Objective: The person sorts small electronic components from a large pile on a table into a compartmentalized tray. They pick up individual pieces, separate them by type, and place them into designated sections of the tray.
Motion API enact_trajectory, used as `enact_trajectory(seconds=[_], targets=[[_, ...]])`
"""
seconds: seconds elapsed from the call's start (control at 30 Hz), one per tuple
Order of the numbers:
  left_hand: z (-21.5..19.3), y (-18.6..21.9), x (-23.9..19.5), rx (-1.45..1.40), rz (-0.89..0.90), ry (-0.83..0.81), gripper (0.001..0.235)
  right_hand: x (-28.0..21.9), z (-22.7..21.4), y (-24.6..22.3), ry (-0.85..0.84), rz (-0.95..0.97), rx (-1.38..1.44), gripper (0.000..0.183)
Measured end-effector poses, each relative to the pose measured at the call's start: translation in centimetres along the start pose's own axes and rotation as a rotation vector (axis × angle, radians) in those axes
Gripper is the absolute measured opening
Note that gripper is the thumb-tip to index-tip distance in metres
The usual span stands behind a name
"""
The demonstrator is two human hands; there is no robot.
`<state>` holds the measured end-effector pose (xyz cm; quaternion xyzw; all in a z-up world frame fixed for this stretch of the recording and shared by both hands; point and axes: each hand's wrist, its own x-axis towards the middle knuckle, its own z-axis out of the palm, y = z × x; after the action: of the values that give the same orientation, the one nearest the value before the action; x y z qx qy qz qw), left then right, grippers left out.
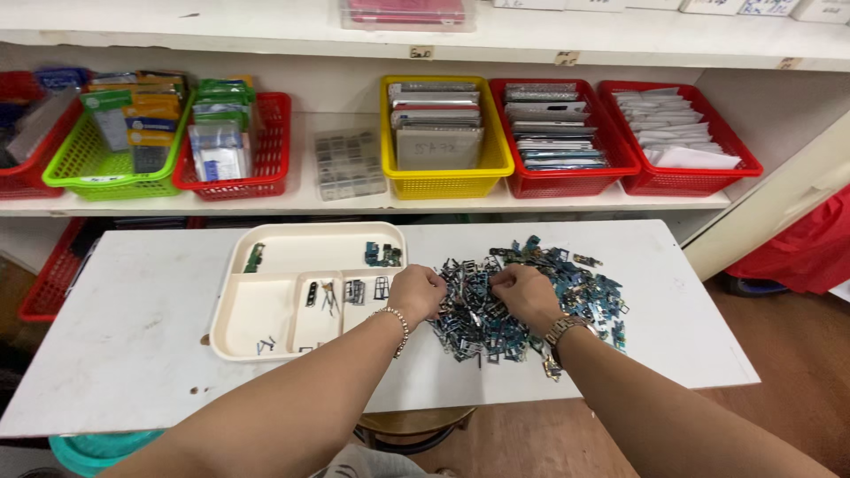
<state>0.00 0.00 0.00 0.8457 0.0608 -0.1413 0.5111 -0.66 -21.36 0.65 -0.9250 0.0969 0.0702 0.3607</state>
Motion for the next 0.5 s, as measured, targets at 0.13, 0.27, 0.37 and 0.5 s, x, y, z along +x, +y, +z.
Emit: enact_trajectory(seconds=[0.13, 0.27, 0.37, 0.5], targets=[[2.6, 0.5, 1.5, -0.013, -0.034, 0.006, 0.011, 0.3, -1.0, 1.0, 0.051, 0.0, -0.077, 0.022], [4.2, 0.8, 2.0, 0.137, 0.051, 0.093, 0.012, 0.3, -1.3, 0.8, 0.061, -0.117, -0.139, 0.025], [4.6, 1.2, 1.8, 0.221, 0.048, 0.105, 0.013, 0.2, -1.1, -0.3, 0.041, -0.184, -0.203, 0.029], [4.8, 1.4, 0.9, 0.239, 0.011, 0.123, 0.011, 0.3, -0.7, -2.1, 0.033, -0.197, -0.393, 0.038]])
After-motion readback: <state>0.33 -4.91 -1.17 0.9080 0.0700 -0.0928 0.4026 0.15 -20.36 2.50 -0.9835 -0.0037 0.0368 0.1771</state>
